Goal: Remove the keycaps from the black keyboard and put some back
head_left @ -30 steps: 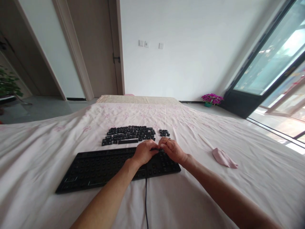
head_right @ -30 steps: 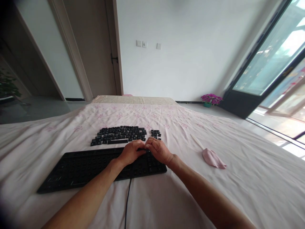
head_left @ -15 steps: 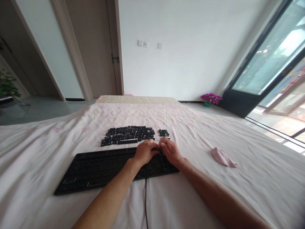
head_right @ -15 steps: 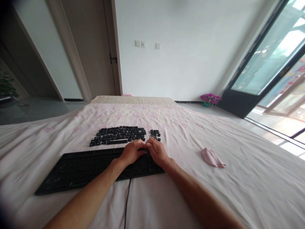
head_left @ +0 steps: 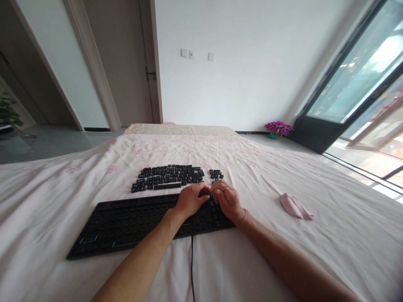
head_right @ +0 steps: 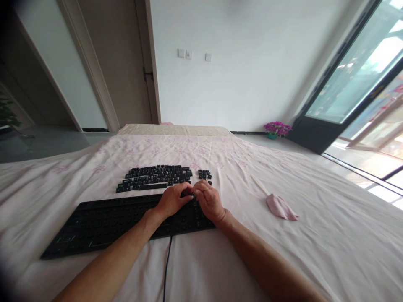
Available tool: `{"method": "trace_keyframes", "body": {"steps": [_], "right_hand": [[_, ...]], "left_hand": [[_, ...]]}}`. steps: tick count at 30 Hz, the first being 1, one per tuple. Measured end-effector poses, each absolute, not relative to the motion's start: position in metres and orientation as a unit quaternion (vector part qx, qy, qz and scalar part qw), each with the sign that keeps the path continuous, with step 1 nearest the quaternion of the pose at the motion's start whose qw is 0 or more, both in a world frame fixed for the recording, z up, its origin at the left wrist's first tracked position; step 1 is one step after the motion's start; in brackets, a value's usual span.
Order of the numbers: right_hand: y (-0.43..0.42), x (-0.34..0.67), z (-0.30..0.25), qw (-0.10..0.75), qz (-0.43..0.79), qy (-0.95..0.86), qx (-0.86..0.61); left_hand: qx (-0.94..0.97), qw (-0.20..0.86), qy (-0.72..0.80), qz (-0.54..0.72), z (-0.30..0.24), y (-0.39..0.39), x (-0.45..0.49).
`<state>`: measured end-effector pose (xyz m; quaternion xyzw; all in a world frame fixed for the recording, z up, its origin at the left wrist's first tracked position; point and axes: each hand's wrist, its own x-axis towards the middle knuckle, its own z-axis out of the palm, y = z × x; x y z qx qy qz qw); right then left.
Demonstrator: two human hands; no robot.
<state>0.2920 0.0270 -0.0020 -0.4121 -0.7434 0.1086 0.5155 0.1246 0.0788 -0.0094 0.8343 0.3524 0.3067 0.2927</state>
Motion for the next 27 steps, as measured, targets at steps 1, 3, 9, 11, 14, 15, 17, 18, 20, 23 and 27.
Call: {"method": "trace_keyframes", "body": {"steps": [1, 3, 9, 11, 14, 15, 17, 18, 20, 23, 27], "right_hand": [[0.026, 0.292, 0.0, 0.505, 0.092, -0.751, -0.415], [0.023, 0.292, 0.005, 0.482, 0.043, -0.764, -0.428], [0.025, 0.294, 0.019, 0.39, -0.035, -0.784, -0.481], [0.029, 0.294, 0.02, 0.355, -0.017, -0.776, -0.521], [0.034, 0.292, 0.017, 0.319, -0.002, -0.763, -0.563], [0.035, 0.291, 0.016, 0.314, 0.001, -0.762, -0.567], [0.037, 0.29, 0.014, 0.315, 0.01, -0.761, -0.567], [0.038, 0.291, 0.013, 0.319, 0.017, -0.761, -0.565], [0.042, 0.298, 0.012, 0.331, 0.033, -0.757, -0.563], [0.058, 0.324, 0.013, 0.353, 0.051, -0.713, -0.604], [0.09, 0.375, 0.012, 0.319, 0.032, -0.62, -0.716]], "left_hand": [[0.826, 0.305, 0.357, 0.312, -0.01, 0.079, 0.125], [0.806, 0.325, 0.368, 0.329, -0.01, 0.079, 0.124], [0.735, 0.403, 0.361, 0.409, -0.011, 0.081, 0.123], [0.713, 0.433, 0.347, 0.429, -0.01, 0.081, 0.123], [0.686, 0.457, 0.336, 0.455, -0.01, 0.081, 0.124], [0.681, 0.46, 0.336, 0.461, -0.01, 0.081, 0.124], [0.677, 0.463, 0.335, 0.464, -0.01, 0.08, 0.124], [0.677, 0.466, 0.333, 0.462, -0.01, 0.08, 0.124], [0.682, 0.471, 0.33, 0.452, -0.01, 0.079, 0.125], [0.7, 0.459, 0.333, 0.434, -0.01, 0.079, 0.125], [0.739, 0.409, 0.341, 0.413, -0.013, 0.081, 0.125]]}}
